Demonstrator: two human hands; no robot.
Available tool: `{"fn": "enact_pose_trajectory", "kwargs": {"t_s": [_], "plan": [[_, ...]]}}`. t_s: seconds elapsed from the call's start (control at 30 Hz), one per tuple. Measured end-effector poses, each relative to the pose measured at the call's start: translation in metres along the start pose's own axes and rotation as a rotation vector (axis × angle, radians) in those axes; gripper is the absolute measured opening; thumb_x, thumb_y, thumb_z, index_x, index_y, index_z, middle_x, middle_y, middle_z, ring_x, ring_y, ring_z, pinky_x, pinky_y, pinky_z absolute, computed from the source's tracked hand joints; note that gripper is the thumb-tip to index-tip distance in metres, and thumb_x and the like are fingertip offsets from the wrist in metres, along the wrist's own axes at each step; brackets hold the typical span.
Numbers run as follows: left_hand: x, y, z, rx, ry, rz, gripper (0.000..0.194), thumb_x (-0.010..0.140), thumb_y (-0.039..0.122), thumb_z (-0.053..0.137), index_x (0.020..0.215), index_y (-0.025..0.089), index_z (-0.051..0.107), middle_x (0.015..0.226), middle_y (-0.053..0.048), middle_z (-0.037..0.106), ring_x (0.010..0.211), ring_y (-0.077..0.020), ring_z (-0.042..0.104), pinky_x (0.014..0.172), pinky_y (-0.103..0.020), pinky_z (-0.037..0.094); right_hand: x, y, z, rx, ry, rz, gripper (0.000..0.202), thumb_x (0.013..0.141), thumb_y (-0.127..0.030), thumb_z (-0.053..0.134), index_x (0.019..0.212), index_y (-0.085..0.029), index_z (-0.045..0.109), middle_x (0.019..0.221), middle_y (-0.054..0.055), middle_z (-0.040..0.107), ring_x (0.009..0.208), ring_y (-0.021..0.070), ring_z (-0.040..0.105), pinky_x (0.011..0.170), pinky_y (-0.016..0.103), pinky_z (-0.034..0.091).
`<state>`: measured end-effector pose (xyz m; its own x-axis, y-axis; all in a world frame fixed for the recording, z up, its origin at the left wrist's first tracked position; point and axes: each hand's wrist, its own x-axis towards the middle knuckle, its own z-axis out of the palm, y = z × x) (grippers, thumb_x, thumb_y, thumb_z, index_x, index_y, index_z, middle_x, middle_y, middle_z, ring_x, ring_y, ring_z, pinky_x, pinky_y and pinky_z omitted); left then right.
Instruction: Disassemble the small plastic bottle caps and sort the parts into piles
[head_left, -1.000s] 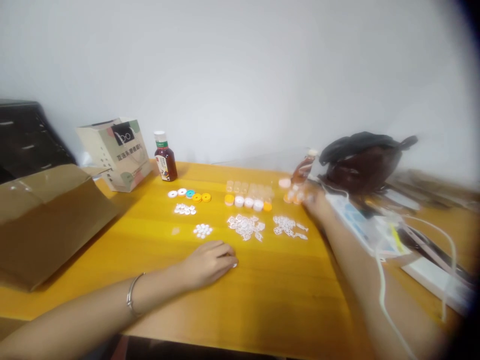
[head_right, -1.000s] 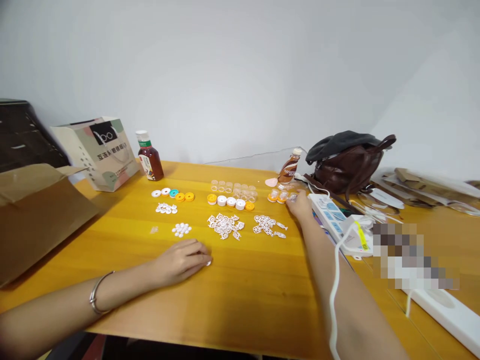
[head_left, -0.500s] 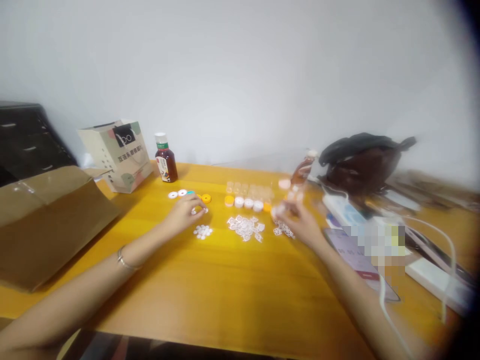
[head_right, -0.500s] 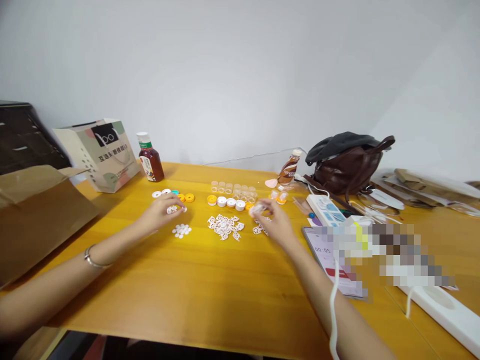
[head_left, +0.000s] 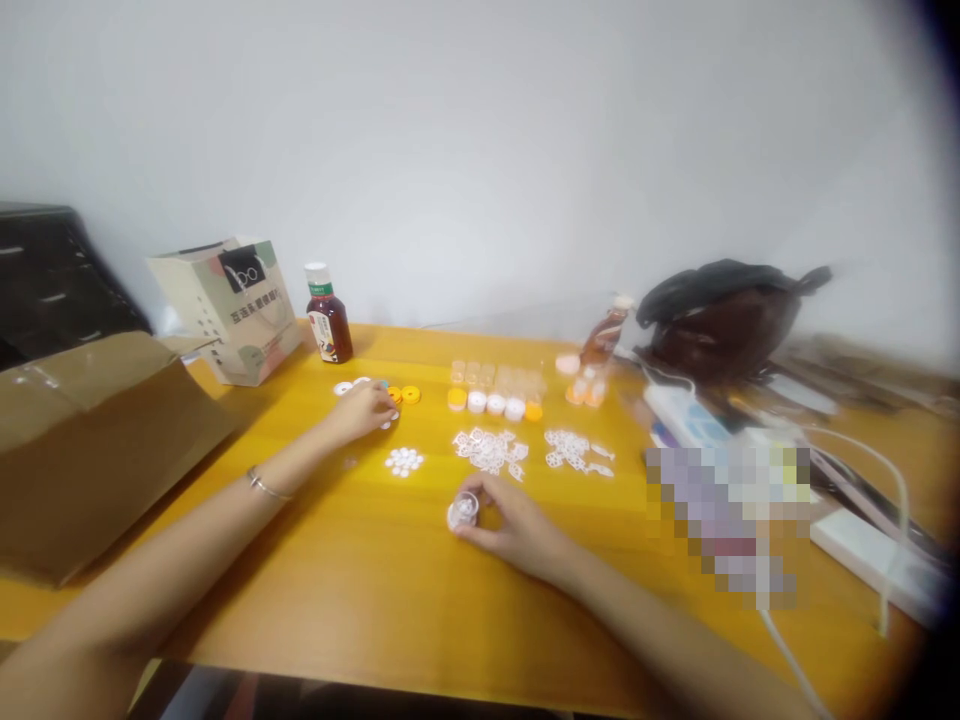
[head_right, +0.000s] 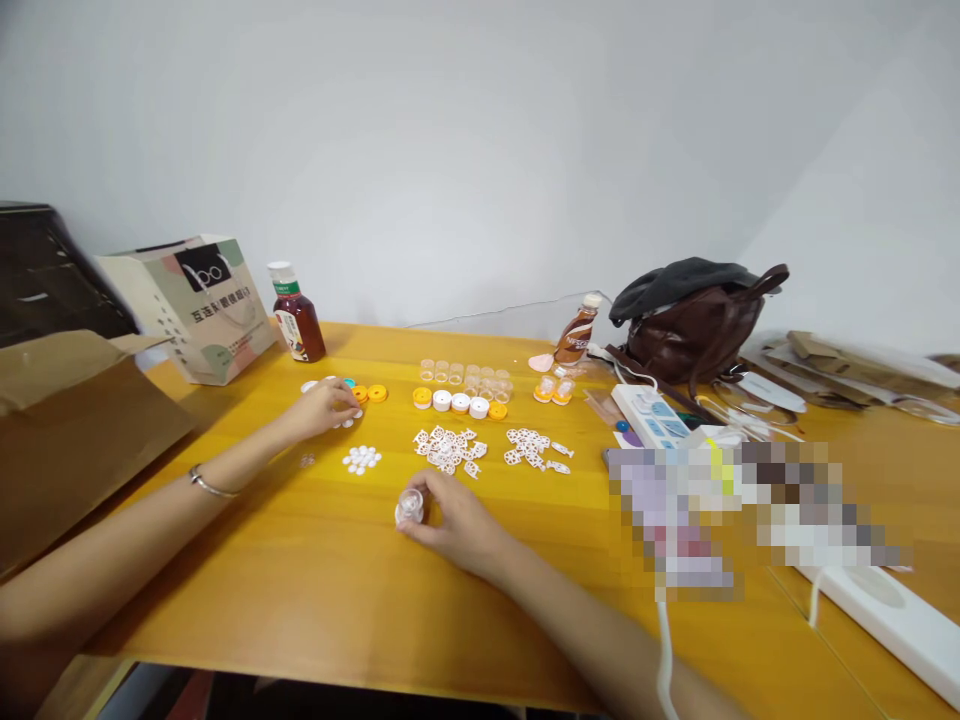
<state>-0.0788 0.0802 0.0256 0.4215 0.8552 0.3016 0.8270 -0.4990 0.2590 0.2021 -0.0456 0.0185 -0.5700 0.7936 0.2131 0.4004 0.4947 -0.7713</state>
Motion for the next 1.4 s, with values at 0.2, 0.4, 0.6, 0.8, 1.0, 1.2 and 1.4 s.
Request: {"fn": "enact_pose_trajectory", "kwargs": {"t_s": [0.2, 0.4, 0.6, 0.8, 1.0, 1.2, 1.4], "plan": [[0.001, 0.000, 0.000, -0.007, -0.006, 0.002, 0.022, 0.076, 0.034, 0.055, 0.071, 0.020, 0.071, 0.077, -0.005, 0.061, 0.082, -0.0197, 0.055, 0.077, -0.029, 0.039, 0.000, 0.006, 0.005, 0.019, 0.024, 0.004, 0.019, 0.072, -0.025, 0.065, 0.087, -0.020, 0.054, 0.083, 0.002, 0.061, 0.074, 0.0149, 0.056, 0.068, 0.027, 0.045], [-0.012, 0.026, -0.006, -0.058, 0.179, -0.040, 0.027, 0.082, 0.037, 0.050, 0.084, 0.017, 0.068, 0.091, -0.008, 0.060, 0.088, -0.0203, 0.055, 0.083, -0.032, 0.040, 0.000, 0.013, 0.005, 0.017, 0.050, 0.007, 0.021, 0.071, -0.029, 0.068, 0.082, -0.019, 0.054, 0.079, 0.001, 0.059, 0.072, 0.0144, 0.055, 0.067, 0.027, 0.044], [-0.055, 0.099, -0.009, -0.229, -0.202, 0.409, 0.027, 0.080, 0.034, 0.054, 0.102, 0.019, 0.059, 0.088, -0.004, 0.061, 0.079, -0.0166, 0.056, 0.075, -0.028, 0.043, 0.000, 0.015, 0.008, -0.019, 0.085, 0.015, 0.027, 0.067, -0.036, 0.071, 0.079, -0.019, 0.054, 0.075, 0.001, 0.057, 0.069, 0.0142, 0.052, 0.063, 0.026, 0.043], [-0.068, 0.126, 0.021, -0.279, -0.195, 0.339, 0.027, 0.073, 0.041, 0.061, 0.084, 0.017, 0.054, 0.079, -0.003, 0.055, 0.073, -0.0163, 0.052, 0.063, -0.026, 0.040, -0.001, 0.017, 0.011, -0.040, 0.097, 0.054, 0.035, 0.062, -0.044, 0.073, 0.072, -0.019, 0.051, 0.064, -0.004, 0.050, 0.058, 0.0104, 0.042, 0.053, 0.022, 0.036], [-0.067, 0.131, 0.037, -0.331, -0.134, 0.206, 0.024, 0.067, 0.032, 0.065, 0.074, 0.018, 0.047, 0.075, 0.000, 0.051, 0.070, -0.0152, 0.048, 0.060, -0.024, 0.036, -0.001, 0.015, 0.010, 0.029, 0.048, 0.112, 0.036, 0.064, -0.043, 0.072, 0.078, -0.020, 0.048, 0.063, -0.005, 0.050, 0.056, 0.0094, 0.043, 0.050, 0.021, 0.035], [-0.066, 0.139, 0.044, -0.261, -0.119, 0.145, 0.027, 0.063, 0.029, 0.064, 0.070, 0.018, 0.041, 0.071, 0.001, 0.049, 0.066, -0.0155, 0.046, 0.057, -0.025, 0.031, -0.001, 0.011, 0.010, -0.136, 0.106, 0.106, 0.040, 0.065, -0.046, 0.068, 0.066, -0.021, 0.036, 0.056, -0.006, 0.044, 0.052, 0.0093, 0.038, 0.047, 0.021, 0.029], [-0.067, 0.141, 0.047, -0.249, -0.079, 0.143, 0.026, 0.066, 0.032, 0.062, 0.069, 0.018, 0.040, 0.071, 0.000, 0.050, 0.066, -0.0163, 0.047, 0.057, -0.026, 0.032, -0.002, 0.013, 0.010, -0.280, 0.156, 0.051, 0.048, 0.065, -0.051, 0.065, 0.054, -0.020, 0.030, 0.050, -0.006, 0.037, 0.048, 0.0081, 0.031, 0.045, 0.021, 0.023]]}}
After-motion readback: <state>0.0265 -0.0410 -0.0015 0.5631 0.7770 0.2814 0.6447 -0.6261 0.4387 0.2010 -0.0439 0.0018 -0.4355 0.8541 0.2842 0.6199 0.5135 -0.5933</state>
